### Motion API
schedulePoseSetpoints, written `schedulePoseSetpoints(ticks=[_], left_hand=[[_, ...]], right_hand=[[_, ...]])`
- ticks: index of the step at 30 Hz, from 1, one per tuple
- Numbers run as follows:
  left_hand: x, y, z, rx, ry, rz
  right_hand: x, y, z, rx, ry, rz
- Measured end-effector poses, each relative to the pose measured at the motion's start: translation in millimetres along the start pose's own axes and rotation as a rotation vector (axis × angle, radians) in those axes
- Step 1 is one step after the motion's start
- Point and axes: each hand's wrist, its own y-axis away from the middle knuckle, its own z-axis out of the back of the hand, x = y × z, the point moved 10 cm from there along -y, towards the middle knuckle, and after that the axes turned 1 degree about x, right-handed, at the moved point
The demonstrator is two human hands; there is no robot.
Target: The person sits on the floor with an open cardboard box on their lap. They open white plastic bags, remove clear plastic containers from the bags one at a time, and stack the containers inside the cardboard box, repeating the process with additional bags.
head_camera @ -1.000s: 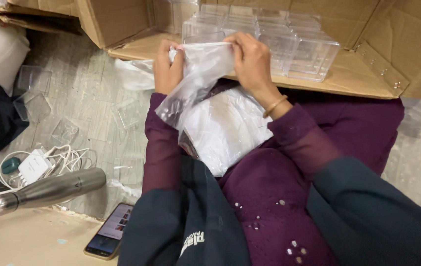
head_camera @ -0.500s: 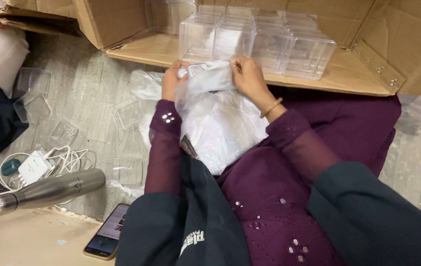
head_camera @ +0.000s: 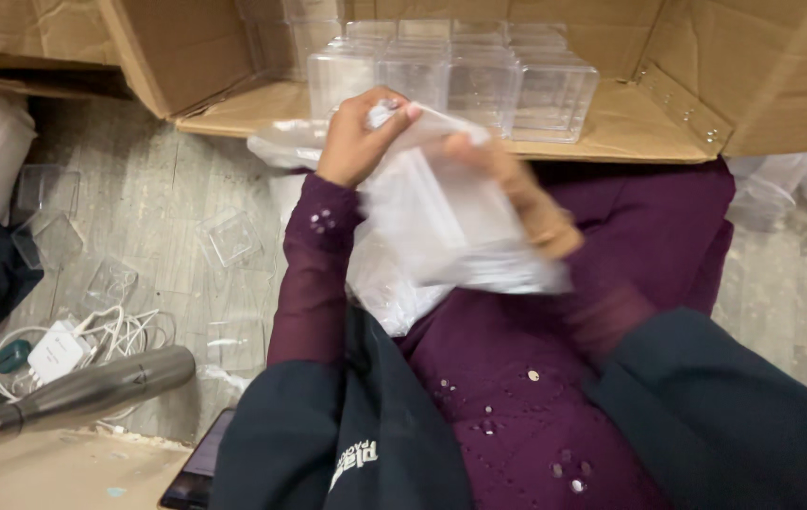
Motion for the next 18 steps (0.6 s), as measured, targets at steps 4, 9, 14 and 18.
schedulePoseSetpoints(ticks=[4,9,14,18], left_hand=[[52.8,20.4,17.6,-0.069,-0.036,0.041],[145.0,59.0,55.2,-0.282,-0.152,0.391],[141.3,61.9,54.1,-0.264,0.016,0.260],[129.5,73.2,65.9,-0.349,0.193,0.389]], right_hand=[[88.9,140.7,158.3,-0.626,-0.025,0.557],[90.1,448.5,269.8,-1.985,0.579,0.557],[-21.7,496.2,318.1,-2.218,0.353,0.105],[-13.2,410.0,387.9,-2.017,0.183,0.091]])
